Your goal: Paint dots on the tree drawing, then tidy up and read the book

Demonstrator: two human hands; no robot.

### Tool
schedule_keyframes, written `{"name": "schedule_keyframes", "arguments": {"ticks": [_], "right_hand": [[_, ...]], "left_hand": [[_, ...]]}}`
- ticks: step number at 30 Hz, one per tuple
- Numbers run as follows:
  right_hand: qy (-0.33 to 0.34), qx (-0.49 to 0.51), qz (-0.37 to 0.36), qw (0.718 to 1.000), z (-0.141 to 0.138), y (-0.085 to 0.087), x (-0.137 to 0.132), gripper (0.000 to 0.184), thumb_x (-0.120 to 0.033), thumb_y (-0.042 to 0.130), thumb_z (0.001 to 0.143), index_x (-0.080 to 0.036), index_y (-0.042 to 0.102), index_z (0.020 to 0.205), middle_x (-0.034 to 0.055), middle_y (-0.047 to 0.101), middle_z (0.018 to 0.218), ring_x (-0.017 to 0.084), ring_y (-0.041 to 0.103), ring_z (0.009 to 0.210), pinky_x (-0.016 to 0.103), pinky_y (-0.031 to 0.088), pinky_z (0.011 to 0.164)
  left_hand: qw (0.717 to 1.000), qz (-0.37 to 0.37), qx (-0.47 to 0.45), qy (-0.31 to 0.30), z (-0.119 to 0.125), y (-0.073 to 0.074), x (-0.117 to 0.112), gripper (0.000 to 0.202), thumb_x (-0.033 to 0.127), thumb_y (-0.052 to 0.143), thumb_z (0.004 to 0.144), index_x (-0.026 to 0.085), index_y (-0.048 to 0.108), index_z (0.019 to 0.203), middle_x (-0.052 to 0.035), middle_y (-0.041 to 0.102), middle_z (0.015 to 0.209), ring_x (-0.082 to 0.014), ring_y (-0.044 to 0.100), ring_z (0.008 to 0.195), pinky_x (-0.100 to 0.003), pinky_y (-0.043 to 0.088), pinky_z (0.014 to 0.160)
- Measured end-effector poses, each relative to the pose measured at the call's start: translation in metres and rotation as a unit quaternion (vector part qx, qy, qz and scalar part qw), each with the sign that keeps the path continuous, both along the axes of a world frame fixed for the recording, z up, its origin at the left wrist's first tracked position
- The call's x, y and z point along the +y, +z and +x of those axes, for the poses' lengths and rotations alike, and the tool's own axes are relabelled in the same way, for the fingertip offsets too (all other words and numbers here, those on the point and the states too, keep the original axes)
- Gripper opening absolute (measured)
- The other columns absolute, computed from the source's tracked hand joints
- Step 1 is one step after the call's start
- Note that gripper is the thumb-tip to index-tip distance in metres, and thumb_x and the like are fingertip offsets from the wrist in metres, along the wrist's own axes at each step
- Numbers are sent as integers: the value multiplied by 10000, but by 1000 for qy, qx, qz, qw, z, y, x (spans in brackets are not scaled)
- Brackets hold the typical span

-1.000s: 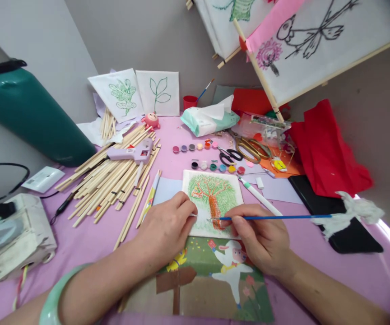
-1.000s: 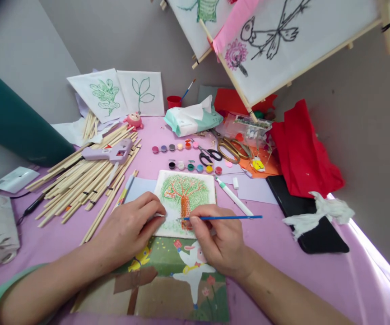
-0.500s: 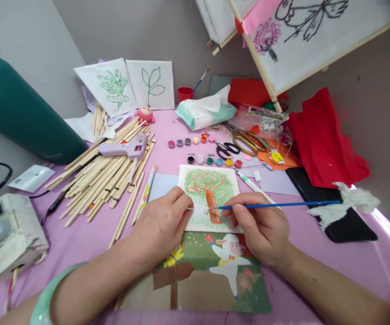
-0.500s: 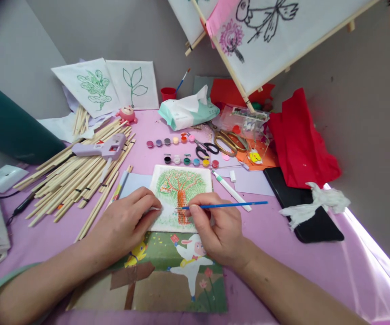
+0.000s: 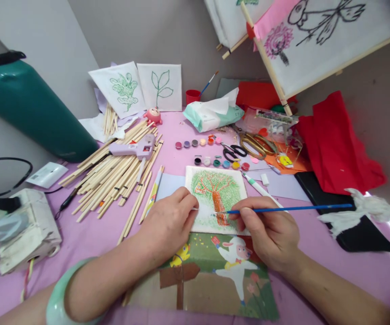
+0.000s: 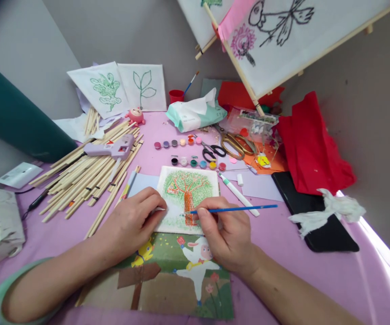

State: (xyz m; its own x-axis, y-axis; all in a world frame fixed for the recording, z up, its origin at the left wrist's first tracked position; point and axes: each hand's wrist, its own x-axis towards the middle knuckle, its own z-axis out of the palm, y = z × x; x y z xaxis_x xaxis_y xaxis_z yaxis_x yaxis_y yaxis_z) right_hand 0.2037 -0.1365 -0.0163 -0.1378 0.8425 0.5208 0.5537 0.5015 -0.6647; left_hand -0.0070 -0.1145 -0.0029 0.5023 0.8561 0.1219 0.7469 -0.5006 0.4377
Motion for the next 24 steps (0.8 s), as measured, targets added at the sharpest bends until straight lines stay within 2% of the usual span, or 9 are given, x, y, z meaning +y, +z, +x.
{"name": "schedule_keyframes", "arguments": {"ticks": [10,24], "right_hand": [[-18,-19,7,1000,0,1,1,121,-187,483,883,-216,591,838,-15,648,678,120,617,543,261,472,544],[10,-30,-12,999,0,-1,4,134,-188,476,894,-215,595,838,-12,652,704,112,629,576,246,475,561]], "left_hand": [[1000,1,2,-6,-1,0,0,160,160,411,902,162,565,861,-42,562,892,-159,563,762,-309,459,688],[1000,3,0,-6,-1,0,-1,174,165,405,904,159,575,867,-49,569,894,-160,564,764,-308,470,689]]}}
